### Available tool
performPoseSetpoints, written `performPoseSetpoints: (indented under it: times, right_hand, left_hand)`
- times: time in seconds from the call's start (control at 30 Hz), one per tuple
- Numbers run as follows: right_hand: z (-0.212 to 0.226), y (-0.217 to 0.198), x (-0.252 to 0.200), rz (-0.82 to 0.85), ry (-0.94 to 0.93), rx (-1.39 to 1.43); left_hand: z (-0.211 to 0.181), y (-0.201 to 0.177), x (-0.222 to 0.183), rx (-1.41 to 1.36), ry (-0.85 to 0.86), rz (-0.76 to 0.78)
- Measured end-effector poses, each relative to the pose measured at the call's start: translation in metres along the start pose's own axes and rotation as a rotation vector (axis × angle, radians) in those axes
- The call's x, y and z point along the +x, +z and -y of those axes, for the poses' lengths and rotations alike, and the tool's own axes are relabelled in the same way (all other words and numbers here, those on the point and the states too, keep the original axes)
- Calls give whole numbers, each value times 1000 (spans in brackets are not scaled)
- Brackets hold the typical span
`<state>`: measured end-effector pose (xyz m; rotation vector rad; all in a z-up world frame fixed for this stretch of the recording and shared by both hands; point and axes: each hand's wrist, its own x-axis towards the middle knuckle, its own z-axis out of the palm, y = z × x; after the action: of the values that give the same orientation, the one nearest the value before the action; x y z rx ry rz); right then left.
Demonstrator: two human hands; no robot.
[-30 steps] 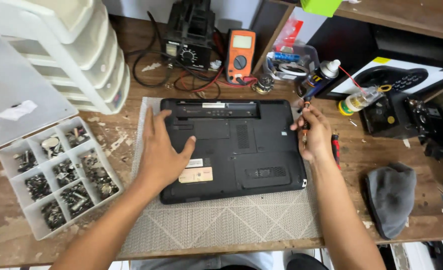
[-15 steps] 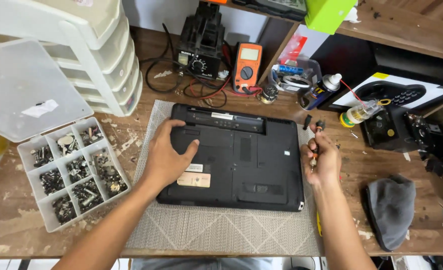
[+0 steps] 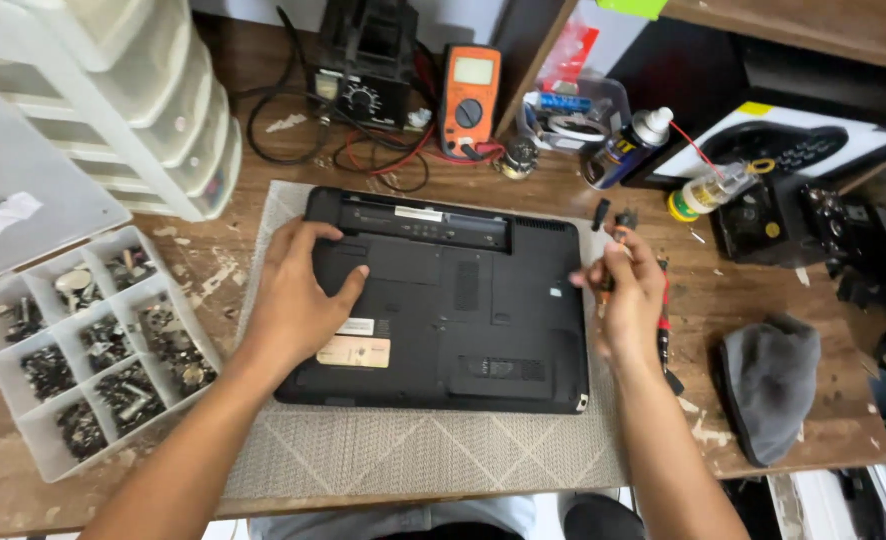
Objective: The person is disassembling a laptop by unscrewing the bottom panel screws using a precision screwdriver and organizing the removed screws in a plastic bin.
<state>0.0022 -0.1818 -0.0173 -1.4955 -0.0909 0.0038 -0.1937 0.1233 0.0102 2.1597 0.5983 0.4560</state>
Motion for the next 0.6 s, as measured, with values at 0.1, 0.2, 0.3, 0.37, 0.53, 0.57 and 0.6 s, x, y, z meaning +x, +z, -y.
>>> performPoseSetpoints:
  times: [0.1,0.2,0.3,0.37,0.53,0.57,0.6]
  right_hand:
    - [12,22,-11,163,-251,-102]
    - [23,46,-16,351,-196,-122]
    - [37,70,-20,482,-182,-128]
    - [44,83,-19,505,-196,-143]
    - [45,106,-19,524,-186,-129]
    - [40,109,-19,537,-128,-49]
    - [35,113,-19,550,-70,31]
  left_hand:
    - [-29,-4,-7,207,131,-8]
    - [-40,6,0,292,337,100]
    - [-40,15,13,334,389,303]
    - [-35,15,19,332,412,325]
    - [-39,7,22,289,434,355]
    - [-39,7,21,277,414,369]
    - [-39,6,20,265,393,382]
